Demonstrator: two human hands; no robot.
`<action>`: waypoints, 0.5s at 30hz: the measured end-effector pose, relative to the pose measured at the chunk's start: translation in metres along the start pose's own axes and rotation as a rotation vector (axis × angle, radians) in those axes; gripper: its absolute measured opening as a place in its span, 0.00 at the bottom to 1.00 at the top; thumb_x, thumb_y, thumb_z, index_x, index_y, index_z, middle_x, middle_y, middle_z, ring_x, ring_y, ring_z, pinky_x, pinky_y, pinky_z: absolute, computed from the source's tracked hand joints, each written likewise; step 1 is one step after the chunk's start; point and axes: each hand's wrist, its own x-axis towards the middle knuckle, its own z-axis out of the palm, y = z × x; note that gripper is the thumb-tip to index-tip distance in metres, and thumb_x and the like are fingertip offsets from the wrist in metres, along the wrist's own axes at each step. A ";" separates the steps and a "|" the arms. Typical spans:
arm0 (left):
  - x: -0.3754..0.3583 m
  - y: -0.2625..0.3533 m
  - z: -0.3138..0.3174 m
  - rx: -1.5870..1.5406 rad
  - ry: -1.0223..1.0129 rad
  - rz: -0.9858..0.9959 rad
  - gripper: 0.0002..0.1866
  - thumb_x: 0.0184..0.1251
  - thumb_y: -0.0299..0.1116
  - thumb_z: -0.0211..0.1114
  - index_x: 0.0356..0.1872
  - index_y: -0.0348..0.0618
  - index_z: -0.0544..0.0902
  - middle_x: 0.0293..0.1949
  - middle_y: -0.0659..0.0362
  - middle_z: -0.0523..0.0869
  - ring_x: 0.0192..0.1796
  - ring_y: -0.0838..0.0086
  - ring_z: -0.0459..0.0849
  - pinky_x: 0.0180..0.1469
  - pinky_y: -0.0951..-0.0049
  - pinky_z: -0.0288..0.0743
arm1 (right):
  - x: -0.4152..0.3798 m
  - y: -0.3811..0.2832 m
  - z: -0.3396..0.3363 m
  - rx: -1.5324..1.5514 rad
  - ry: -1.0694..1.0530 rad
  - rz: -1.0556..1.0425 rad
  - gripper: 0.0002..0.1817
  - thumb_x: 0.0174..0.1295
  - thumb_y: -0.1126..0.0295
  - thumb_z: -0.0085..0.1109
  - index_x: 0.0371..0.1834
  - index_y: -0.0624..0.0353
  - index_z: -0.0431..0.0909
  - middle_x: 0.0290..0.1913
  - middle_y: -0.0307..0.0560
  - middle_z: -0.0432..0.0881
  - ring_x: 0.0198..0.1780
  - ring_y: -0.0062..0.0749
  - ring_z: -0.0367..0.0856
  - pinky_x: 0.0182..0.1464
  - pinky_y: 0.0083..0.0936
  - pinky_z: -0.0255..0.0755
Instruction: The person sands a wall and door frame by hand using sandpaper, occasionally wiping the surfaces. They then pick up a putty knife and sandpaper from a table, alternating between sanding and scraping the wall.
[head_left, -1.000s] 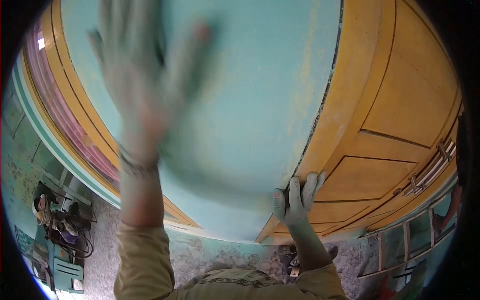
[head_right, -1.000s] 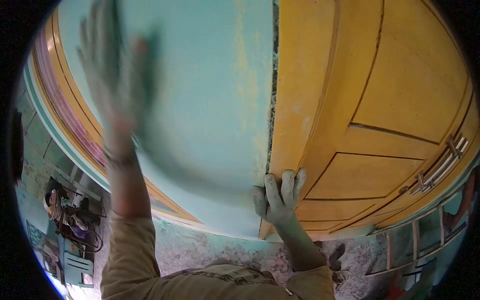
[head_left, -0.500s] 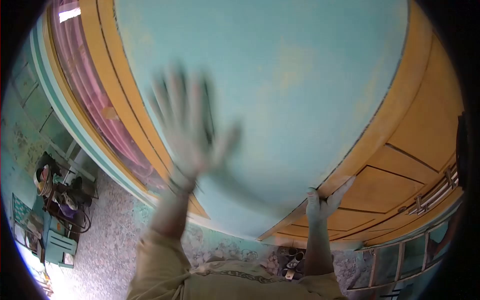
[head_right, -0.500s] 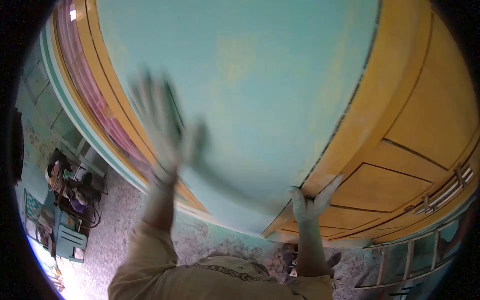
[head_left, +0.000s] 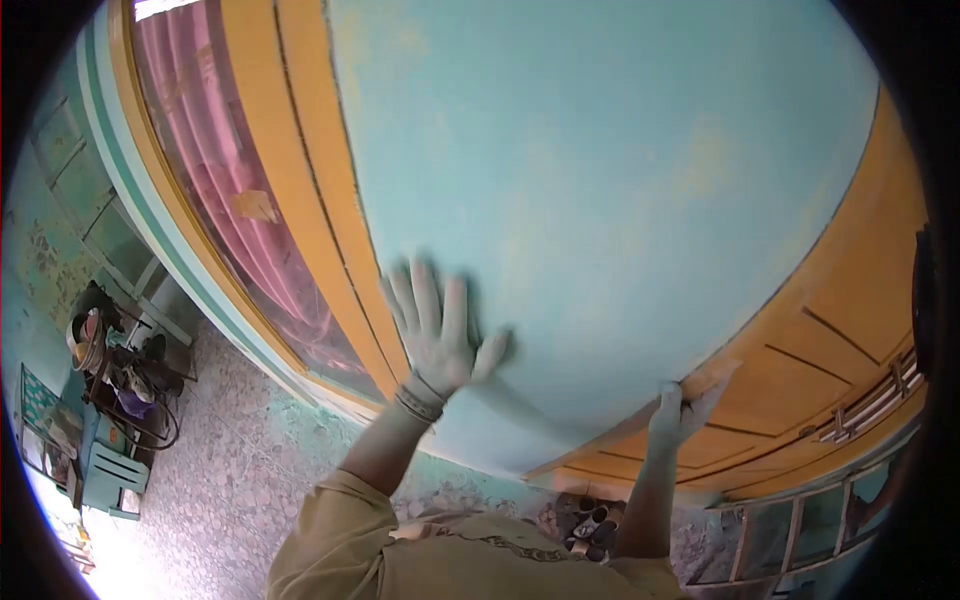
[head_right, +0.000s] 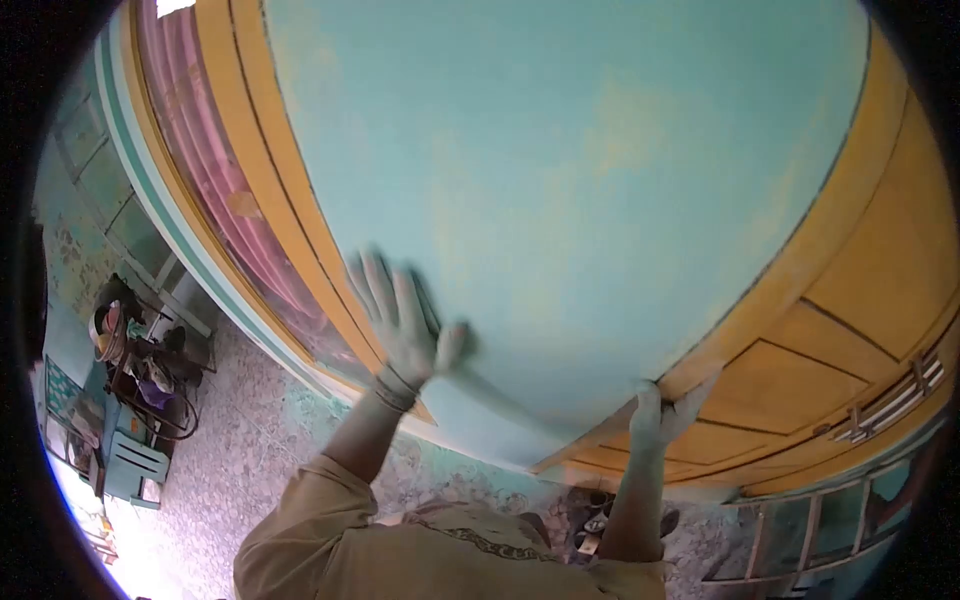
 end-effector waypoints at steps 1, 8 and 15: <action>0.061 -0.006 -0.015 0.002 -0.005 0.041 0.38 0.67 0.59 0.54 0.64 0.32 0.73 0.72 0.30 0.60 0.75 0.31 0.53 0.73 0.33 0.40 | 0.001 0.002 0.007 0.026 0.031 0.022 0.50 0.45 0.83 0.56 0.77 0.75 0.43 0.72 0.60 0.59 0.69 0.43 0.64 0.70 0.34 0.61; 0.212 -0.029 -0.035 -0.065 0.080 0.235 0.44 0.62 0.56 0.63 0.71 0.33 0.66 0.73 0.34 0.60 0.76 0.38 0.55 0.75 0.40 0.44 | 0.003 0.003 0.000 0.027 -0.045 -0.009 0.41 0.54 0.79 0.55 0.74 0.75 0.51 0.62 0.55 0.68 0.58 0.36 0.70 0.61 0.30 0.68; -0.177 0.003 0.024 0.020 -0.120 -0.026 0.40 0.68 0.60 0.49 0.64 0.28 0.70 0.72 0.25 0.54 0.76 0.28 0.46 0.70 0.25 0.37 | 0.024 -0.007 -0.005 0.015 -0.255 -0.237 0.41 0.70 0.63 0.56 0.75 0.76 0.46 0.67 0.56 0.64 0.62 0.37 0.68 0.65 0.32 0.64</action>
